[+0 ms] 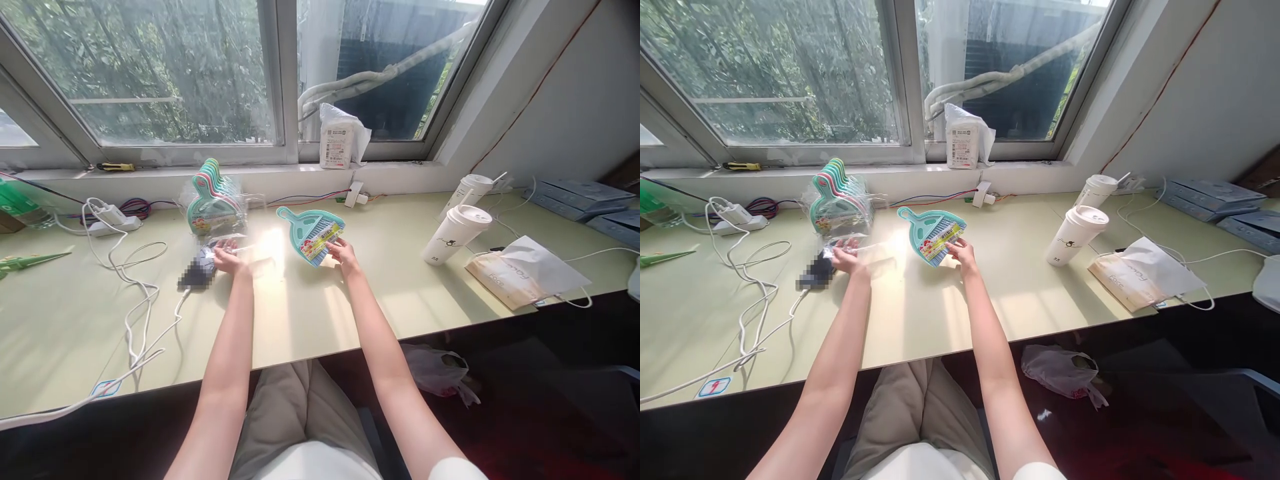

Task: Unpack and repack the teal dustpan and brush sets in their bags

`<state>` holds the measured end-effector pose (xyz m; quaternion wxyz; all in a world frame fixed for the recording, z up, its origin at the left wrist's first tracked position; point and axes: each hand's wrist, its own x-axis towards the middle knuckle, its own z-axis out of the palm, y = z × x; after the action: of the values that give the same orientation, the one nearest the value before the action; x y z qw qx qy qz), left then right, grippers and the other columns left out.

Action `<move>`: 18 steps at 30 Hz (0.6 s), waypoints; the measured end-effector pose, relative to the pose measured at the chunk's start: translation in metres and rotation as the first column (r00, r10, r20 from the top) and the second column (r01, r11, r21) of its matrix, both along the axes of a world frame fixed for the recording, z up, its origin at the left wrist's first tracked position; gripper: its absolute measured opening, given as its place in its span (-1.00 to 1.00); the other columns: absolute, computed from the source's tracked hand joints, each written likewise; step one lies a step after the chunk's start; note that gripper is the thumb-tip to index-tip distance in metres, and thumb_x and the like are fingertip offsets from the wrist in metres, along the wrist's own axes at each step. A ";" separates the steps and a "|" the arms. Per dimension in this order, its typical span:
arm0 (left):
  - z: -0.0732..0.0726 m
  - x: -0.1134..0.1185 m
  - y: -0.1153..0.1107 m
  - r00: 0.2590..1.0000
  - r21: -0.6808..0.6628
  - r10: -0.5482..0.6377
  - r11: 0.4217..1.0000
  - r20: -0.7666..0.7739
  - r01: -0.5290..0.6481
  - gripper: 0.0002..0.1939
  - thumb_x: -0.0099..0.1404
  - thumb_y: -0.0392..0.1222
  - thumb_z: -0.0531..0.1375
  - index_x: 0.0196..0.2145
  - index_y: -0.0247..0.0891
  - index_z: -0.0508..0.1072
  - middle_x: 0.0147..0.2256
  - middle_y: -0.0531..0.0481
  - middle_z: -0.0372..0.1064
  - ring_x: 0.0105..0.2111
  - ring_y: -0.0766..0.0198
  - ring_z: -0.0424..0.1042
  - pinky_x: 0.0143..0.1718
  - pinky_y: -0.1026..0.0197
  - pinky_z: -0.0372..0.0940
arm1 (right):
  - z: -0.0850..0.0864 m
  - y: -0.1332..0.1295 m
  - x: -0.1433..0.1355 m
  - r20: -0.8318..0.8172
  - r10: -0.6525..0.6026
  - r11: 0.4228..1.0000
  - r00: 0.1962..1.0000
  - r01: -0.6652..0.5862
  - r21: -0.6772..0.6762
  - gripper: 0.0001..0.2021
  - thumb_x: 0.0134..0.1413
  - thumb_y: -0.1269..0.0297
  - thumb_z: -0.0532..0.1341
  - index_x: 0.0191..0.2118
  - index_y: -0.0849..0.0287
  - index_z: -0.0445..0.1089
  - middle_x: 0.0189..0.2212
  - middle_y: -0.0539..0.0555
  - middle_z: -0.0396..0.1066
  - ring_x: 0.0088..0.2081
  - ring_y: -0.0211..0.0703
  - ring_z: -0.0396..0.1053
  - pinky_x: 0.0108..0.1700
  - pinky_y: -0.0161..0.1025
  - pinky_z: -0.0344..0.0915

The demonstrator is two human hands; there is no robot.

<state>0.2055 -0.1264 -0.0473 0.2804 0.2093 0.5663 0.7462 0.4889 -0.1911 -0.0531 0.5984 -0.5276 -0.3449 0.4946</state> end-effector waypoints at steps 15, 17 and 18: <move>0.017 0.037 -0.039 0.776 0.136 -0.191 0.933 -0.601 0.334 -0.37 0.36 0.06 0.04 0.28 -0.28 0.08 0.31 -0.35 -0.05 0.35 -0.02 -0.14 0.33 -0.17 -0.23 | -0.004 0.000 -0.022 -0.097 -0.065 0.997 0.993 0.068 0.033 -0.57 -0.31 0.13 0.40 -0.21 0.14 0.42 -0.25 0.11 0.55 -0.34 -0.16 0.49 -0.33 -0.33 0.25; 0.007 0.063 -0.035 0.709 0.028 -0.620 0.746 -0.335 0.665 -0.38 0.33 0.19 0.03 0.23 -0.17 0.17 0.15 -0.27 0.26 0.18 -0.07 0.24 0.16 -0.19 0.16 | -0.004 0.000 -0.026 -0.091 -0.038 0.998 0.995 0.043 0.051 -0.58 -0.30 0.15 0.41 -0.23 0.15 0.43 -0.27 0.10 0.56 -0.36 -0.18 0.49 -0.35 -0.33 0.28; 0.001 0.073 -0.032 0.621 -0.014 -0.754 0.638 -0.215 0.770 -0.36 0.28 0.24 0.08 0.18 -0.16 0.23 0.07 -0.24 0.35 0.09 -0.10 0.34 0.06 -0.18 0.27 | -0.004 0.001 -0.028 -0.086 -0.023 0.998 0.996 0.028 0.055 -0.59 -0.30 0.17 0.42 -0.23 0.16 0.43 -0.28 0.10 0.56 -0.38 -0.19 0.50 -0.36 -0.33 0.29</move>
<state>0.2782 -0.1583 -0.0460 0.5028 0.5146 0.4191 0.5538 0.4611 -0.1900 -0.0569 0.6334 -0.4934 -0.3259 0.4992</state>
